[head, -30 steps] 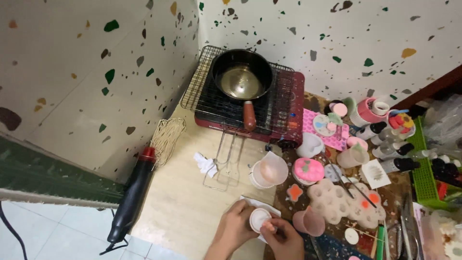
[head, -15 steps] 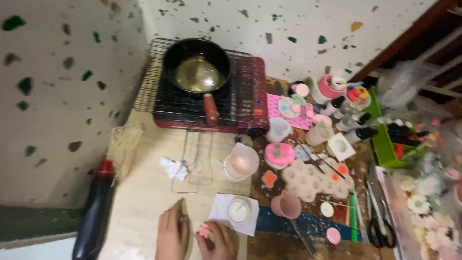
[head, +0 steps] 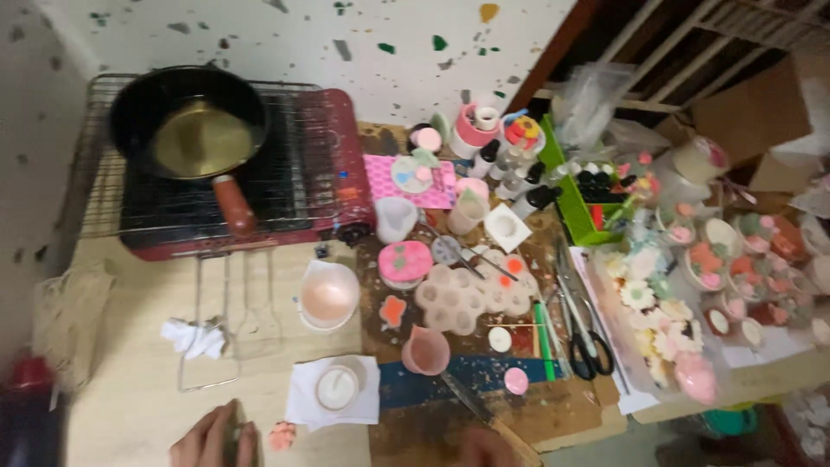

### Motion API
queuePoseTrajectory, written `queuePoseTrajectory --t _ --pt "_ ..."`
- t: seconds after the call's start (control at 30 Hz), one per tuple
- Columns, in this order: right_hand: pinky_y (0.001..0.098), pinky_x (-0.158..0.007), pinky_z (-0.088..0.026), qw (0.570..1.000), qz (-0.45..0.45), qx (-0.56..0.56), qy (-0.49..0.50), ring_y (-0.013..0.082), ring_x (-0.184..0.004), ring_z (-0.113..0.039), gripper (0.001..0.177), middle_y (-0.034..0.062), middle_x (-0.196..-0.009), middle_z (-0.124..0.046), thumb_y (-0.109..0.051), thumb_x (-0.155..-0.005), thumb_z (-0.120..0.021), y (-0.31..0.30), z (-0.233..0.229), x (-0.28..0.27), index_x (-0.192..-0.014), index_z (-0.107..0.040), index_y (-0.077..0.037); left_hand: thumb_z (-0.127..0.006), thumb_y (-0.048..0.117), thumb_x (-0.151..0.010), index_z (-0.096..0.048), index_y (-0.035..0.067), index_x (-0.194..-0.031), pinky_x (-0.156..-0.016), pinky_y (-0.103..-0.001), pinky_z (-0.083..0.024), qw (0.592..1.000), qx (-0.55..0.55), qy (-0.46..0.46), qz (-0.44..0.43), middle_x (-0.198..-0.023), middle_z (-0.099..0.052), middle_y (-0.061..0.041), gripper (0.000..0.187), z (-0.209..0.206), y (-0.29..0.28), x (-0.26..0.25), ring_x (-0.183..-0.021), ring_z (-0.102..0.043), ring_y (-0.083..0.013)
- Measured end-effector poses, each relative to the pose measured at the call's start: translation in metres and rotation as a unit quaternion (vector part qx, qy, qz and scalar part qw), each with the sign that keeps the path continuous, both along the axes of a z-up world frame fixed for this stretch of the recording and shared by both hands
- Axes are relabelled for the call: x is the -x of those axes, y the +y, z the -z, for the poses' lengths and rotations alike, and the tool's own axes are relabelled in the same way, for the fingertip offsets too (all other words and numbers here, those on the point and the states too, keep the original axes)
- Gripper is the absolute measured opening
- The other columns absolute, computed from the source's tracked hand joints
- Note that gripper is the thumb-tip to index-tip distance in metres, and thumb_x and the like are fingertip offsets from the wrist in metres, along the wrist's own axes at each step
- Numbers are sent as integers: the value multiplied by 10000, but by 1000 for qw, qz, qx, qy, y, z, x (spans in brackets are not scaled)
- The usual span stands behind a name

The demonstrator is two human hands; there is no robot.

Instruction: Assembling and decorating succulent-themed candles using wax components and a heat gun.

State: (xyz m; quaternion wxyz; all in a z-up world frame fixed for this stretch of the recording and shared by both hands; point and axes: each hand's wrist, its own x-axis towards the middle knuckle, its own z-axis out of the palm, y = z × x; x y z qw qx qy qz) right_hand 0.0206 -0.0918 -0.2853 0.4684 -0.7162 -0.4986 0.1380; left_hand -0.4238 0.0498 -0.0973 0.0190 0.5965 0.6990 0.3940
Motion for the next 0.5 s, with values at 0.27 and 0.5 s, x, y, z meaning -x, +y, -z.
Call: queuePoseTrajectory --t 0.27,0.5 --pt "293 -644 -518 986 91 26 -134 161 -708 -647 126 66 -831 -706 -121 -915 -733 132 -337 -114 -1016 -774 -58 -843 317 -698 -752 51 -1181 -905 -404 -594 992 114 -47 -14 -1007 -719 -181 558 69 13 -5 -972 -706 -311" --pt "414 -732 -566 947 -91 113 -285 316 -854 -702 198 98 -998 -694 -81 -797 -752 221 -378 -87 -987 -792 -122 -885 422 -644 -753 113 -1157 -811 -316 -613 975 219 -34 -12 -915 -753 -107 614 72 7 -28 -877 -715 -235"
